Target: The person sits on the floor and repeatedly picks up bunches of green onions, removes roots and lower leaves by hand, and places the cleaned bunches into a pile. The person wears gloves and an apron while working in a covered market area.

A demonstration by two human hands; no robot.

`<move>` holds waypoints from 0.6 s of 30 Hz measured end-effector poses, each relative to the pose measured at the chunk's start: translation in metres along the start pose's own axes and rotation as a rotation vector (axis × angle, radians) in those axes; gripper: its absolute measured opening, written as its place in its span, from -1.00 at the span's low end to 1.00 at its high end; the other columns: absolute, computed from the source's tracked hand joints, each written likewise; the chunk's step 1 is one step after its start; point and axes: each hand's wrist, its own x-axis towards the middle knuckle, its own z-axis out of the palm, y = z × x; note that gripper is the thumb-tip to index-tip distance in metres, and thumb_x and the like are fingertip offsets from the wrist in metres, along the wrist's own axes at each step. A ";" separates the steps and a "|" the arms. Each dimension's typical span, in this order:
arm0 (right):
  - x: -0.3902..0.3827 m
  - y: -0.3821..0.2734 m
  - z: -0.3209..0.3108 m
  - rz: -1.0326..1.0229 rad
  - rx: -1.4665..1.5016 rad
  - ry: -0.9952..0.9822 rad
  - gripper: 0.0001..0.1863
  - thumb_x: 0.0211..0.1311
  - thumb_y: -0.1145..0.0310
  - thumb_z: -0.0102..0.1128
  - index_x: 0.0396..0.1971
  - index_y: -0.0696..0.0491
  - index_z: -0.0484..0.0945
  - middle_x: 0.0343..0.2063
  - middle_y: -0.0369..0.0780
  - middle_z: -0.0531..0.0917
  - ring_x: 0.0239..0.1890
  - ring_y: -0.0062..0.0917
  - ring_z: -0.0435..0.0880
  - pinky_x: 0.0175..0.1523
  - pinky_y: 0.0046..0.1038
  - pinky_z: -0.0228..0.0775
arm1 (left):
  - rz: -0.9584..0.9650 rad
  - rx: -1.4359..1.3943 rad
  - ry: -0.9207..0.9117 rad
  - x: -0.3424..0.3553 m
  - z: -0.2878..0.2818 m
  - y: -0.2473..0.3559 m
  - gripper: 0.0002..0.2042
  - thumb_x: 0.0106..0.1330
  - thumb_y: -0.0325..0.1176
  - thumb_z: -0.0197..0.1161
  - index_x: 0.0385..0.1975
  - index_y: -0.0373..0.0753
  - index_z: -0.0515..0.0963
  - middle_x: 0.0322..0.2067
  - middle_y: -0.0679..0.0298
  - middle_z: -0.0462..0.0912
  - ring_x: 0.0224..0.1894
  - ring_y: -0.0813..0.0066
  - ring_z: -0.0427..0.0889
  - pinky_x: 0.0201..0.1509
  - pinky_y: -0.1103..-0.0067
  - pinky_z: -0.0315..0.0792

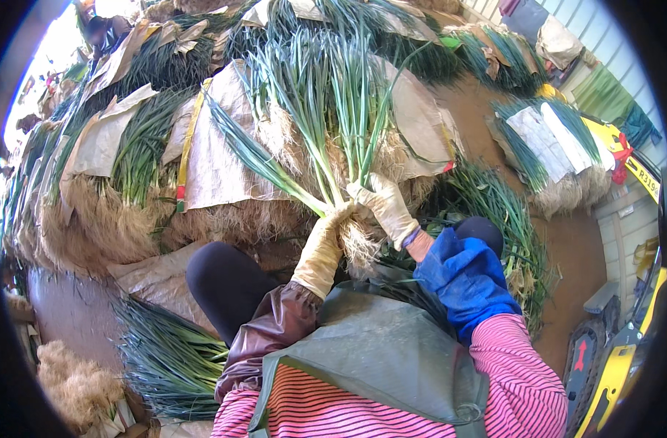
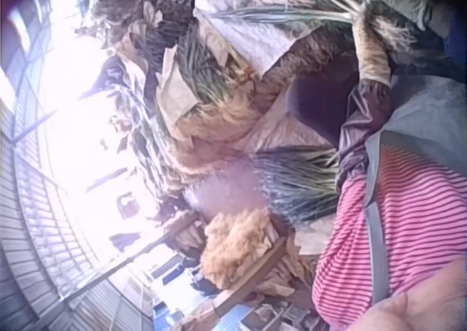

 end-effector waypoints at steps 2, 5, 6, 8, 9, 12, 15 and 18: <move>-0.011 0.001 0.010 0.013 0.092 0.076 -0.82 0.23 0.36 0.22 -0.22 0.11 0.57 -0.41 -0.40 0.58 -0.42 -0.81 0.46 -0.37 -0.73 0.31 | -0.006 -0.001 -0.040 0.011 -0.018 -0.005 -0.80 0.19 -0.38 0.23 -0.30 -0.39 0.52 -0.45 0.21 0.60 -0.45 0.45 0.59 -0.33 0.58 0.50; -0.024 -0.003 0.006 0.079 -0.024 0.123 -0.82 0.23 0.33 0.22 -0.25 0.10 0.58 -0.43 -0.41 0.59 -0.45 -0.81 0.47 -0.38 -0.75 0.31 | -0.042 0.069 -0.027 0.015 -0.028 -0.007 -0.80 0.20 -0.38 0.21 -0.27 -0.39 0.52 -0.39 0.17 0.62 -0.41 0.39 0.61 -0.22 0.53 0.52; -0.026 0.001 0.004 0.033 -0.022 0.142 -0.83 0.22 0.32 0.23 -0.26 0.09 0.59 -0.44 -0.41 0.59 -0.46 -0.81 0.47 -0.39 -0.75 0.31 | -0.056 0.104 -0.009 0.015 -0.028 -0.007 -0.79 0.21 -0.39 0.20 -0.25 -0.39 0.52 -0.36 0.15 0.63 -0.38 0.36 0.62 -0.16 0.50 0.52; -0.029 0.005 0.006 -0.001 0.014 0.189 -0.83 0.20 0.32 0.24 -0.28 0.09 0.59 -0.45 -0.40 0.59 -0.48 -0.81 0.47 -0.39 -0.74 0.32 | -0.033 0.076 -0.022 0.020 -0.034 -0.013 -0.78 0.20 -0.39 0.19 -0.23 -0.40 0.51 -0.36 0.14 0.63 -0.37 0.36 0.63 -0.15 0.49 0.53; -0.031 0.007 0.008 0.013 0.048 0.220 -0.83 0.19 0.32 0.25 -0.28 0.08 0.59 -0.45 -0.40 0.59 -0.48 -0.81 0.47 -0.39 -0.74 0.32 | -0.021 0.062 -0.029 0.022 -0.036 -0.015 -0.78 0.20 -0.40 0.19 -0.22 -0.40 0.51 -0.36 0.14 0.63 -0.36 0.35 0.63 -0.15 0.49 0.54; -0.039 0.012 0.006 0.148 0.217 0.280 -0.83 0.16 0.34 0.27 -0.28 0.09 0.58 -0.43 -0.38 0.61 -0.45 -0.78 0.51 -0.36 -0.69 0.36 | -0.050 -0.014 0.007 0.024 -0.035 -0.019 -0.76 0.18 -0.42 0.21 -0.20 -0.41 0.50 -0.37 0.15 0.64 -0.34 0.36 0.64 -0.16 0.48 0.55; -0.039 0.013 0.006 0.072 0.254 0.317 -0.82 0.16 0.37 0.26 -0.26 0.10 0.58 -0.40 -0.35 0.62 -0.41 -0.76 0.52 -0.26 -0.68 0.36 | -0.068 -0.020 -0.024 0.025 -0.031 -0.019 -0.75 0.17 -0.43 0.22 -0.18 -0.40 0.51 -0.37 0.16 0.64 -0.34 0.38 0.64 -0.20 0.48 0.56; -0.028 0.013 0.003 -0.004 0.186 0.286 -0.80 0.17 0.40 0.22 -0.21 0.13 0.58 -0.35 -0.34 0.62 -0.33 -0.72 0.52 -0.15 -0.64 0.36 | -0.132 0.038 -0.023 0.020 -0.025 -0.017 -0.75 0.17 -0.44 0.22 -0.17 -0.38 0.51 -0.33 0.16 0.64 -0.33 0.38 0.64 -0.20 0.49 0.56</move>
